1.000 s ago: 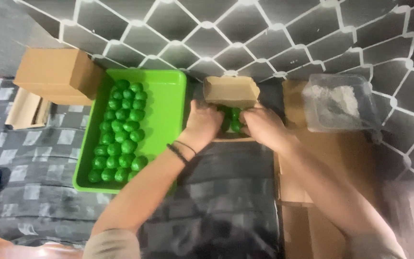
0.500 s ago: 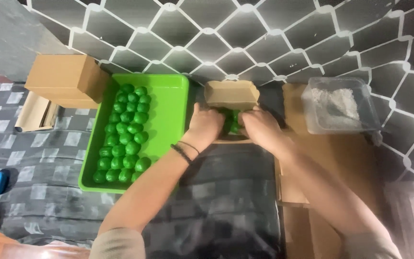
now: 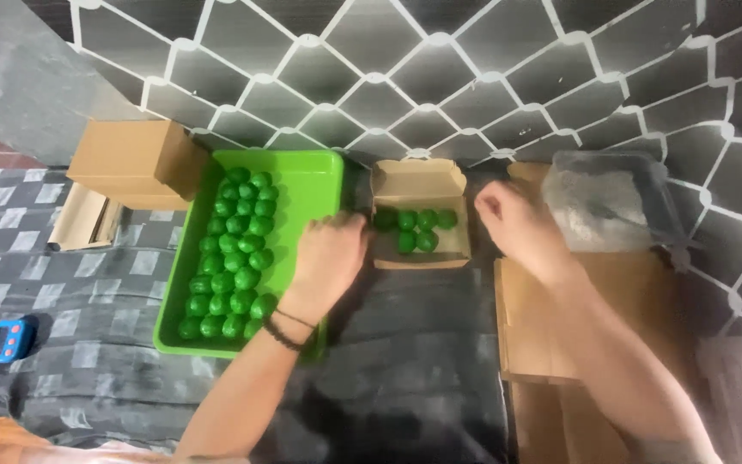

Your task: Packing green snacks into a small cardboard box, sprinkling powder over them using a spoon, and closing the box lid.

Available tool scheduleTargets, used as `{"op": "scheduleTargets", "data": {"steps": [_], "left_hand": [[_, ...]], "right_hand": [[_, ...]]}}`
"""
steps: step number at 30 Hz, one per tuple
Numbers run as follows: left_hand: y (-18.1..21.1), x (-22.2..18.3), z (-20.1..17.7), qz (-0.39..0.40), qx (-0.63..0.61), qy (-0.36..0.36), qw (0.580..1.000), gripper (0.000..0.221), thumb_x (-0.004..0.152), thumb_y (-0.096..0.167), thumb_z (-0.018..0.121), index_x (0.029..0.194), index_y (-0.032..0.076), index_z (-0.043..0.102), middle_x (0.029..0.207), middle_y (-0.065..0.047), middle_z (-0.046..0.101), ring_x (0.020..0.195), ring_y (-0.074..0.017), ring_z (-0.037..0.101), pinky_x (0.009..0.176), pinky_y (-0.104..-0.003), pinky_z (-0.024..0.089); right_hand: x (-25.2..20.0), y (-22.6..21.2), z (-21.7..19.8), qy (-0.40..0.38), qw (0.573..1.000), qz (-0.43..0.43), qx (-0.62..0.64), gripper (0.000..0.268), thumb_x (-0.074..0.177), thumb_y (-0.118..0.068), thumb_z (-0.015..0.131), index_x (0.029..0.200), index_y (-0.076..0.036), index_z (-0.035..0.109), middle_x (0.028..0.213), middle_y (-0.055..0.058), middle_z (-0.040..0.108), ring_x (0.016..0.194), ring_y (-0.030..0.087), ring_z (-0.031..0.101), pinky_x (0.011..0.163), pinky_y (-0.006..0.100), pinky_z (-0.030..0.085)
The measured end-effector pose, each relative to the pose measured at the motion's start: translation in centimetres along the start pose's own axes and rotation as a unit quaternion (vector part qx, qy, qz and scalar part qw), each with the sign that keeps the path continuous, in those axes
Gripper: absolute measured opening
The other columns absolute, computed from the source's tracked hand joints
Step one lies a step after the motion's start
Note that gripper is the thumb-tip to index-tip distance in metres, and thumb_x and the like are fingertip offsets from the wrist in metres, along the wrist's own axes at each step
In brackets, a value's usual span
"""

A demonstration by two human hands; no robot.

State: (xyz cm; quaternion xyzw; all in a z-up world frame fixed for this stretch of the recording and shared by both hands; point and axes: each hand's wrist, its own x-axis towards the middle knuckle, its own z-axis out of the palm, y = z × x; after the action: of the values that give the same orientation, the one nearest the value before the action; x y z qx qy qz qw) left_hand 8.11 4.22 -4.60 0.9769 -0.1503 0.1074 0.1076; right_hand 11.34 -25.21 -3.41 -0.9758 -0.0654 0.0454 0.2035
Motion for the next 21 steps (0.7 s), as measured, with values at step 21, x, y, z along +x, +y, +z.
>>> {"op": "scheduleTargets", "data": {"steps": [21], "left_hand": [[-1.0,7.5,3.6,-0.015,0.039,-0.138,0.990,0.033,0.102,0.016,0.046,0.093,0.016,0.078,0.088,-0.012,0.077,0.085,-0.0366,0.077,0.081,-0.052,0.060]], "right_hand": [[-8.8,-9.1,-1.3,-0.228,0.973,-0.001,-0.016,0.041,0.107,-0.039,0.043,0.141,-0.022,0.060,0.130,0.009,0.072,0.116,0.029,0.072,0.095,0.044,0.060]]}}
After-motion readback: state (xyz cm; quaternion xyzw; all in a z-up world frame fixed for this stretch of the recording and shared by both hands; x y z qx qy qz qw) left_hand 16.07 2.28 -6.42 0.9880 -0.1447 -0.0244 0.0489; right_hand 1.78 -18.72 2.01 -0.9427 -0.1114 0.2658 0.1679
